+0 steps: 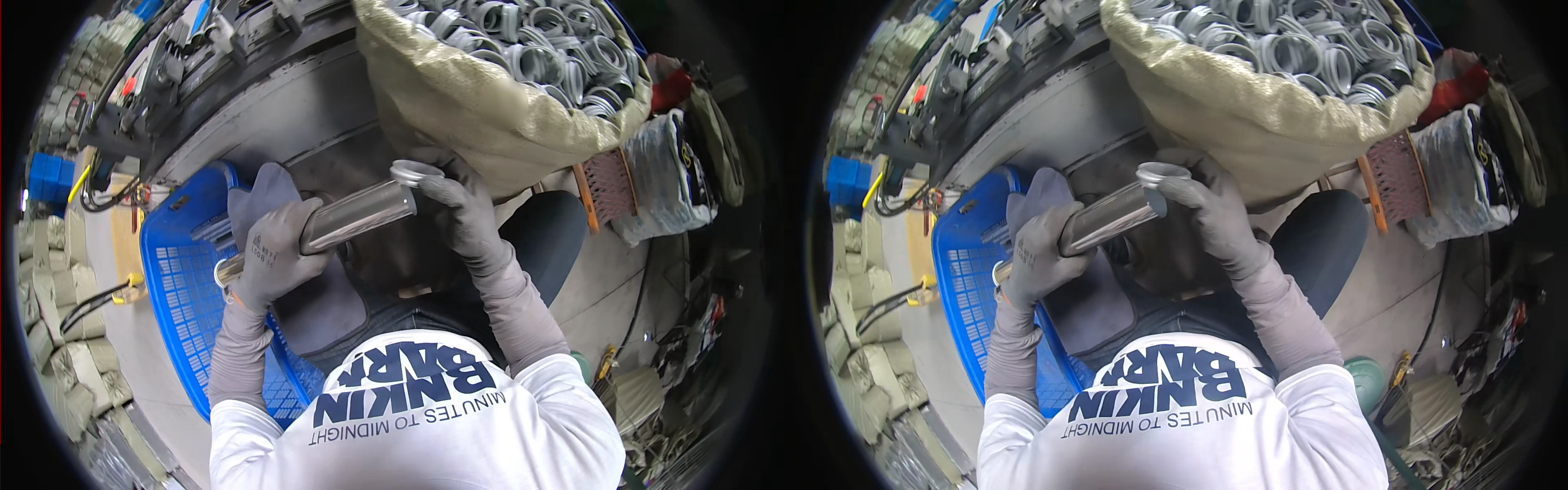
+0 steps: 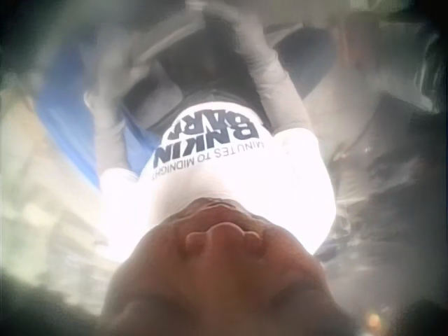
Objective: Assembling metal tubes by fitting rings onto the ends and using a press machine.
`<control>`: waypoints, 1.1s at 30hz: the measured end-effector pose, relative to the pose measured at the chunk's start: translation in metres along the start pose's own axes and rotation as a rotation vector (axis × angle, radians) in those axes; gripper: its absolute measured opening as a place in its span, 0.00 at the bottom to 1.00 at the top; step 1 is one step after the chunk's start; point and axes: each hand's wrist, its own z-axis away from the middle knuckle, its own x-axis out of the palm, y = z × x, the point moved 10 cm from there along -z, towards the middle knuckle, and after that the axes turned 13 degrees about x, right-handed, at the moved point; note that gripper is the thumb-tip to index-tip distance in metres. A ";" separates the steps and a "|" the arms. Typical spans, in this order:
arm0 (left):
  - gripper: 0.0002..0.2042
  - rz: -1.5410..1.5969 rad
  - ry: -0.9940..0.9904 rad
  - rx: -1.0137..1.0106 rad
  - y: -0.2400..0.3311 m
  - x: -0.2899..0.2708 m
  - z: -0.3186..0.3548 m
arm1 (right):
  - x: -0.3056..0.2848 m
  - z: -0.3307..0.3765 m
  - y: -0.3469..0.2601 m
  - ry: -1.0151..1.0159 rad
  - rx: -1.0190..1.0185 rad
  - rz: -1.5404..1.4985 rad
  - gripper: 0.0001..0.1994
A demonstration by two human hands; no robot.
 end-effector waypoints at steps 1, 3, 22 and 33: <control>0.27 0.004 -0.011 0.013 0.002 0.000 -0.002 | -0.007 0.002 0.000 -0.009 -0.022 0.114 0.29; 0.27 0.012 -0.016 0.017 0.001 -0.001 0.000 | -0.001 0.007 -0.006 0.052 -0.073 0.383 0.29; 0.29 -0.045 -0.063 0.008 -0.021 0.010 0.029 | 0.003 0.002 0.021 -0.011 0.130 0.632 0.37; 0.23 -0.080 -0.093 0.042 -0.025 0.014 0.033 | 0.006 0.002 0.026 -0.023 0.115 0.687 0.37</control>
